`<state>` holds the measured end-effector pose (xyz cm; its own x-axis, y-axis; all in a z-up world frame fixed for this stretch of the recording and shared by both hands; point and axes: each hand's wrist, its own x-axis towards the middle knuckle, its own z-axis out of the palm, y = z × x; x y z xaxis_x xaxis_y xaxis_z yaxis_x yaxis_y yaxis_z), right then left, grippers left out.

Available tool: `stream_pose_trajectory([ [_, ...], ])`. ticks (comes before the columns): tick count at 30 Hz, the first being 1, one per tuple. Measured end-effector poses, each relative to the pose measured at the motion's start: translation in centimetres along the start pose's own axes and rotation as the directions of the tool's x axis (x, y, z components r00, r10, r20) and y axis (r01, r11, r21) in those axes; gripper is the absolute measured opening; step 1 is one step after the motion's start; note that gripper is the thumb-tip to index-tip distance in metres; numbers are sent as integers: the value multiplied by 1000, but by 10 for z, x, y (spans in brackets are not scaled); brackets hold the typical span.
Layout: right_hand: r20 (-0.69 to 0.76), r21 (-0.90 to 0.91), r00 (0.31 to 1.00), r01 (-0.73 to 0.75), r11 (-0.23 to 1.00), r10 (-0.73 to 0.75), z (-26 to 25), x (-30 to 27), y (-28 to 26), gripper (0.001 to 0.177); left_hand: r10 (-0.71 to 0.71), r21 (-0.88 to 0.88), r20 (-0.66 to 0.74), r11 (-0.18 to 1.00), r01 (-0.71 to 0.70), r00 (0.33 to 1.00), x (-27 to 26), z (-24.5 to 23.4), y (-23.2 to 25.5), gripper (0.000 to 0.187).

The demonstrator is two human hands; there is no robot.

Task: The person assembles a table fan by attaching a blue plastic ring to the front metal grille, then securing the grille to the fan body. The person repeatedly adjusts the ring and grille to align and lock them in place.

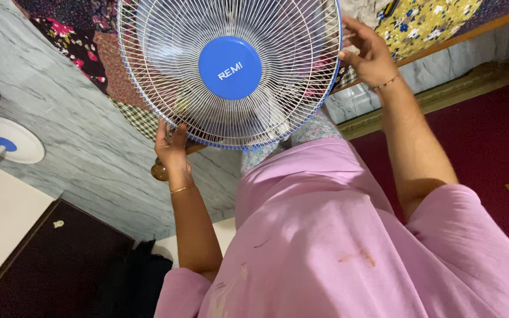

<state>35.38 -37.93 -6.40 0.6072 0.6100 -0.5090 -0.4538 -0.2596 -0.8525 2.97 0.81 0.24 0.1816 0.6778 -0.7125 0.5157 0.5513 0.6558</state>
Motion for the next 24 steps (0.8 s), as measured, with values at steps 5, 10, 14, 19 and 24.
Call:
stream_pose_trajectory([
  [5, -233, 144, 971, -19, 989, 52, 9, -7, 39, 41, 9, -50, -35, 999, -11, 999, 10, 1, -9, 73],
  [10, -292, 134, 956, 15, 991, 25, 24, -18, 46, 42, 147, -78, 134, 987, -137, 980, 6, -2, -11, 68],
  [14, -121, -8, 992, -35, 999, 34, 35, -44, 20, 81, 48, -10, 61, 999, -47, 997, 11, -9, -10, 75],
  [19, 50, 57, 998, -43, 997, 40, 48, -46, -3, 115, -20, 92, -4, 996, 21, 1000, 22, -2, -5, 83],
  [24, 11, 20, 999, -45, 999, 44, 48, -46, 4, 114, 17, 69, 38, 997, -19, 999, 26, -7, -12, 81],
])
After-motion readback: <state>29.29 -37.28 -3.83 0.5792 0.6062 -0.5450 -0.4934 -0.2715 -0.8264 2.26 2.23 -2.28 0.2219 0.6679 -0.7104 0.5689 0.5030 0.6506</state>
